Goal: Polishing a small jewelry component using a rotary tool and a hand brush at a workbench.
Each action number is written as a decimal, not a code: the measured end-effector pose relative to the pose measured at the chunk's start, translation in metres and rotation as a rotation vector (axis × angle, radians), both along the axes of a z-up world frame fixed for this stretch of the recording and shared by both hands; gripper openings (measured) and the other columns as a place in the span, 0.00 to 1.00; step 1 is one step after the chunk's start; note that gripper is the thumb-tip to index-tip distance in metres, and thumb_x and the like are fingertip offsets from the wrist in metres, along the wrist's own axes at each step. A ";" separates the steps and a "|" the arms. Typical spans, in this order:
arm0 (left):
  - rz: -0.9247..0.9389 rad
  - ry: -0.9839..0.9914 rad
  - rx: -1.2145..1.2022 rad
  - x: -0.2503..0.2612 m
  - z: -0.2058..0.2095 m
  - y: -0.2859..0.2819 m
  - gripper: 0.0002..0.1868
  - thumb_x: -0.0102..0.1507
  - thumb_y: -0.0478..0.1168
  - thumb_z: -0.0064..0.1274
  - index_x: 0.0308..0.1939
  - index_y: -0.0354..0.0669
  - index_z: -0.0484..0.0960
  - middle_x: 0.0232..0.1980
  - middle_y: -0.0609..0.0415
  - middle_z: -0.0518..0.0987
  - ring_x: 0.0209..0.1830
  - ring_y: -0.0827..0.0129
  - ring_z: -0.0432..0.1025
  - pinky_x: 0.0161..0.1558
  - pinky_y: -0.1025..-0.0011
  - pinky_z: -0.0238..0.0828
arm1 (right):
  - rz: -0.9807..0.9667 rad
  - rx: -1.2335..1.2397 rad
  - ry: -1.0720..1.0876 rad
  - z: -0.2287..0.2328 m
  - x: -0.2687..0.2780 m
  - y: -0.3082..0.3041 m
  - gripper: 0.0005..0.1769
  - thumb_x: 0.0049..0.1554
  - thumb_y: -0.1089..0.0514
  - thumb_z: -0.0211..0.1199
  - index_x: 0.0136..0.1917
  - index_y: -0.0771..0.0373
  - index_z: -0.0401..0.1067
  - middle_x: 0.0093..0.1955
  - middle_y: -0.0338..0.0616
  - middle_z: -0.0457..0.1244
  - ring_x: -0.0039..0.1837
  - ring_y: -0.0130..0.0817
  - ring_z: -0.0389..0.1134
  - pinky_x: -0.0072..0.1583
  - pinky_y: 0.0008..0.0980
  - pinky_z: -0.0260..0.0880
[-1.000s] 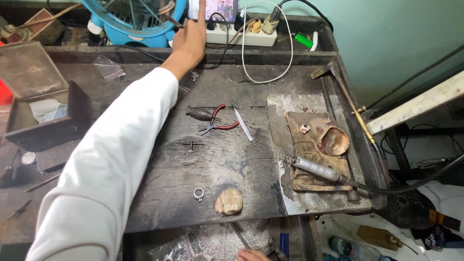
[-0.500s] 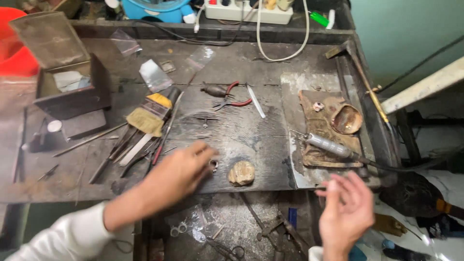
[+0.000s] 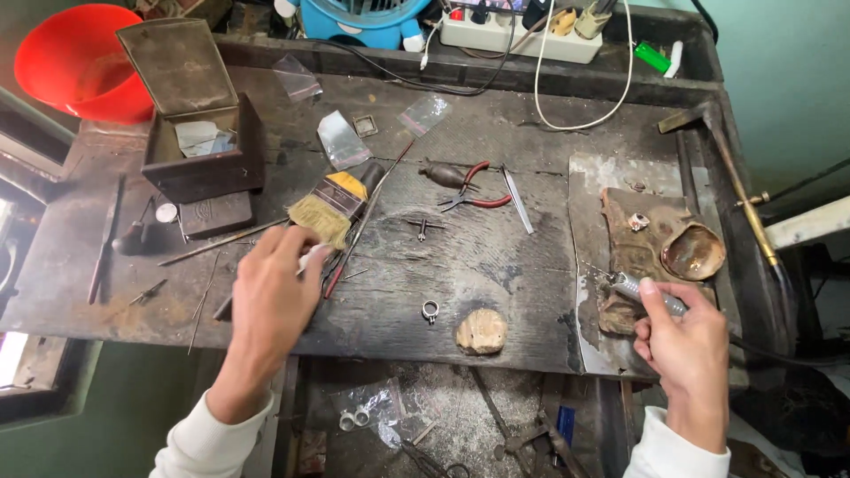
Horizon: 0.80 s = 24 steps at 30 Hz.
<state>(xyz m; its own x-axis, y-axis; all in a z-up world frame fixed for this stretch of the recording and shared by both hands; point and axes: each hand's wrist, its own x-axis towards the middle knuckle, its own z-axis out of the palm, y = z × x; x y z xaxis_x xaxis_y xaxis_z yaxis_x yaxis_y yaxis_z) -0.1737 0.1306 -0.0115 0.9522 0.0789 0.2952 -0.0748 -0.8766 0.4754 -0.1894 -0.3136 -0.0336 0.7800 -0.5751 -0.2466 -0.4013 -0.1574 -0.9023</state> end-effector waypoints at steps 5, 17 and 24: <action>0.166 0.148 0.068 -0.016 -0.004 0.012 0.11 0.67 0.45 0.58 0.50 0.47 0.82 0.46 0.52 0.78 0.40 0.52 0.73 0.29 0.48 0.73 | -0.163 0.157 -0.342 0.025 -0.041 0.046 0.06 0.73 0.60 0.57 0.61 0.63 0.66 0.48 0.54 0.65 0.47 0.38 0.71 0.47 0.31 0.77; -0.013 0.175 0.279 -0.039 -0.024 0.041 0.17 0.73 0.39 0.42 0.60 0.31 0.76 0.46 0.42 0.75 0.43 0.57 0.66 0.40 0.58 0.71 | -0.343 0.559 -0.670 -0.019 -0.085 0.072 0.24 0.62 0.63 0.65 0.69 0.54 0.62 0.59 0.61 0.68 0.55 0.45 0.75 0.58 0.42 0.84; -0.027 0.183 -0.191 -0.079 -0.016 0.007 0.15 0.65 0.36 0.52 0.56 0.42 0.82 0.45 0.52 0.80 0.33 0.66 0.74 0.35 0.65 0.74 | -0.059 0.539 -0.751 -0.014 -0.092 0.128 0.22 0.58 0.70 0.63 0.63 0.58 0.64 0.54 0.67 0.68 0.51 0.67 0.75 0.47 0.42 0.84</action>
